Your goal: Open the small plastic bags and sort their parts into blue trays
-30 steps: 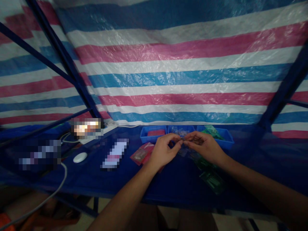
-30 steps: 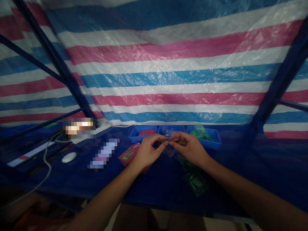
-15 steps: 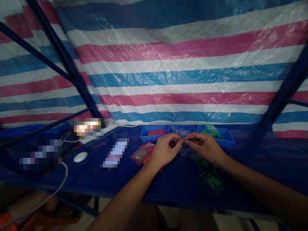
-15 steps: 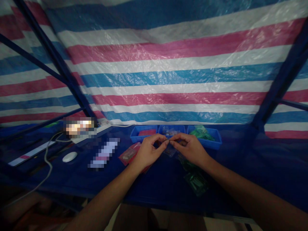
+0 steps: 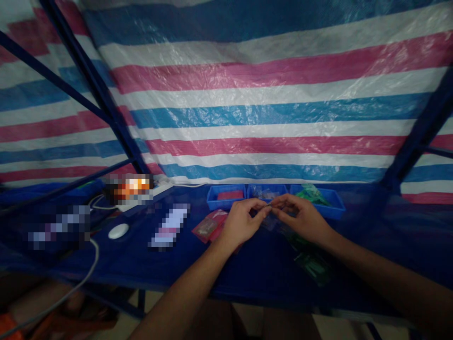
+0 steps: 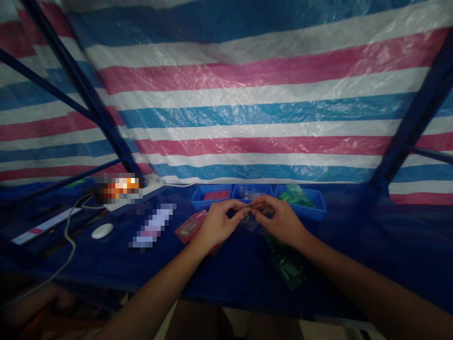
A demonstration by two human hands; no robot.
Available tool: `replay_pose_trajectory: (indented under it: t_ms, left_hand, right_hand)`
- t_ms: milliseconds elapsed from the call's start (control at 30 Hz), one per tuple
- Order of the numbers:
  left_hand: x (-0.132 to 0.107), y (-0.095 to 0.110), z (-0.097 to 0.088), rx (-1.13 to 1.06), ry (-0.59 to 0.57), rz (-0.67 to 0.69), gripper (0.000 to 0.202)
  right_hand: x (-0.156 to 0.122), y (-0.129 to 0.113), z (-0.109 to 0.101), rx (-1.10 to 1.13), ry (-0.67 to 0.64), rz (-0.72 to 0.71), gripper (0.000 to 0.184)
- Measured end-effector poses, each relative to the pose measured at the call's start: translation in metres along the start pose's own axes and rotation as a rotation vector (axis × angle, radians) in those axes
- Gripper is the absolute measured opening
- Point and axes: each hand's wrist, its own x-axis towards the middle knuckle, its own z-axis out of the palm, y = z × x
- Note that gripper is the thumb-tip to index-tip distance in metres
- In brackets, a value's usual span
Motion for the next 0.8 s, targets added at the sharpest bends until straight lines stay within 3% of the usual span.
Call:
replay_pose_trajectory:
  t_ms: [300, 600, 800]
  left_hand:
    - [-0.0011, 0.0005, -0.0029, -0.054, -0.011, 0.029, 0.025]
    - [0.0004, -0.0008, 0.0038, -0.002, 0.02, 0.088, 0.014]
    - [0.0006, -0.0036, 0.0057, -0.06, 0.056, 0.112, 0.017]
  right_hand:
    - [0.0013, 0.0026, 0.0001, 0.163, -0.043, 0.071, 0.024]
    - [-0.0015, 0.0038, 0.005, 0.158, -0.069, 0.049, 0.022]
    - [-0.0015, 0.0027, 0.0042, 0.139, -0.053, 0.046, 0.028]
